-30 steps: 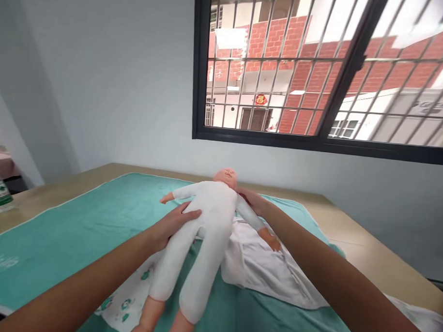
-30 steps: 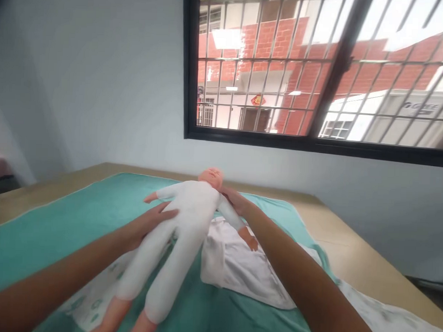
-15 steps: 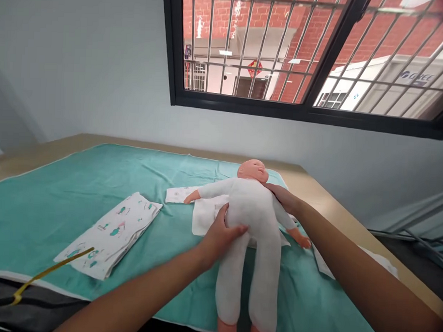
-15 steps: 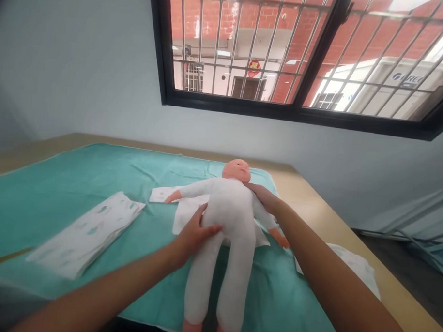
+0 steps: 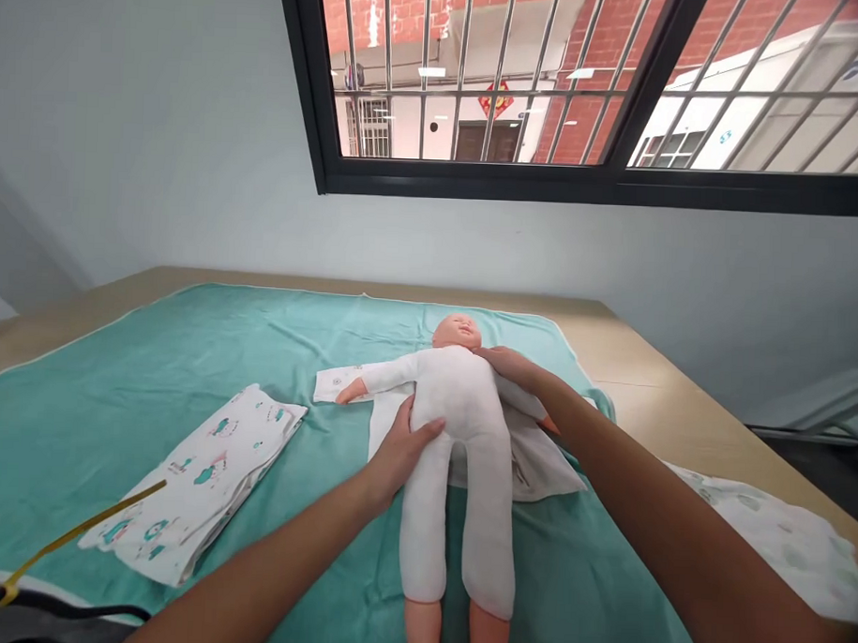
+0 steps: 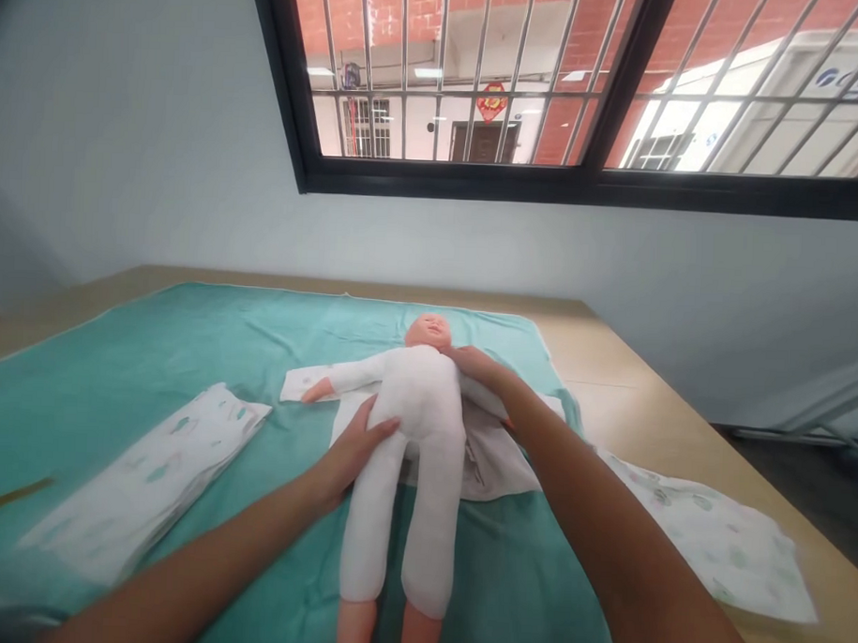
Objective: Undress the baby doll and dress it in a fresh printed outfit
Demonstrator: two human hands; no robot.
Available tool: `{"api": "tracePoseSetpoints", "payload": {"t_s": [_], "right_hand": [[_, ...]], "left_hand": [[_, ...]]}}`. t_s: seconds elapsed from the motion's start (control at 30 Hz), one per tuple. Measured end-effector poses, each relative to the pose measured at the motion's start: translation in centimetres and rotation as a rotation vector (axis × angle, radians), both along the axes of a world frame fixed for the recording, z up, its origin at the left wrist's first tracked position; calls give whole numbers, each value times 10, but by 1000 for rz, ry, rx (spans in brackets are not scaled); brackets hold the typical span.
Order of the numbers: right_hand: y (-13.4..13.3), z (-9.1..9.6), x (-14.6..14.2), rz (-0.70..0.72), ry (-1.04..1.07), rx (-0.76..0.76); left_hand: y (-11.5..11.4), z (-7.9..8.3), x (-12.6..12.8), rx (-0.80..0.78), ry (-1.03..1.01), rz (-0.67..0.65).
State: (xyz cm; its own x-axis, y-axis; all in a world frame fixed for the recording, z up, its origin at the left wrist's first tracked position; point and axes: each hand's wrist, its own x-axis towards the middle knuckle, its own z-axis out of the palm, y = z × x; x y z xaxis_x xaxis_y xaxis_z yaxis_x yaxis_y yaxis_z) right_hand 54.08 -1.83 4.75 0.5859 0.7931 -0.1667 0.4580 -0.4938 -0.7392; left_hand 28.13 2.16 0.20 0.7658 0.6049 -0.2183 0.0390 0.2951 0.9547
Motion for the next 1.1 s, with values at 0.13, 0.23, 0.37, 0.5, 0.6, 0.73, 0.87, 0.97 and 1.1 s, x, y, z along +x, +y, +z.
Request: {"api": "tracePoseSetpoints", "payload": {"t_s": [0.13,0.23,0.37,0.5,0.6,0.73,0.87,0.97,1.1], "right_hand": [[8,-9,0,-49,-178,3],[14,-6,-23,-81,-483,187],[37,2,-70,366,-686,293],[81,3,-104,798,-800,32],[114,-2,-119,918,-861,-156],[141,-8,-124,979,-884,-283],[139,-1,-114,902,-860,-260],[127,18,-111,846,-831,-297],[112,44,-116,723,-810,-322]], "left_hand": [[25,-4,-4,143,118,-82],[54,-12,-11,564,261,-101],[81,-27,-18,1252,337,18],[89,-36,-17,1461,352,94],[90,-39,-14,1486,424,99],[92,-41,-9,1479,552,88],[95,-41,-8,1407,632,151],[99,-41,-8,1324,671,176],[109,-38,-4,1207,665,210]]}}
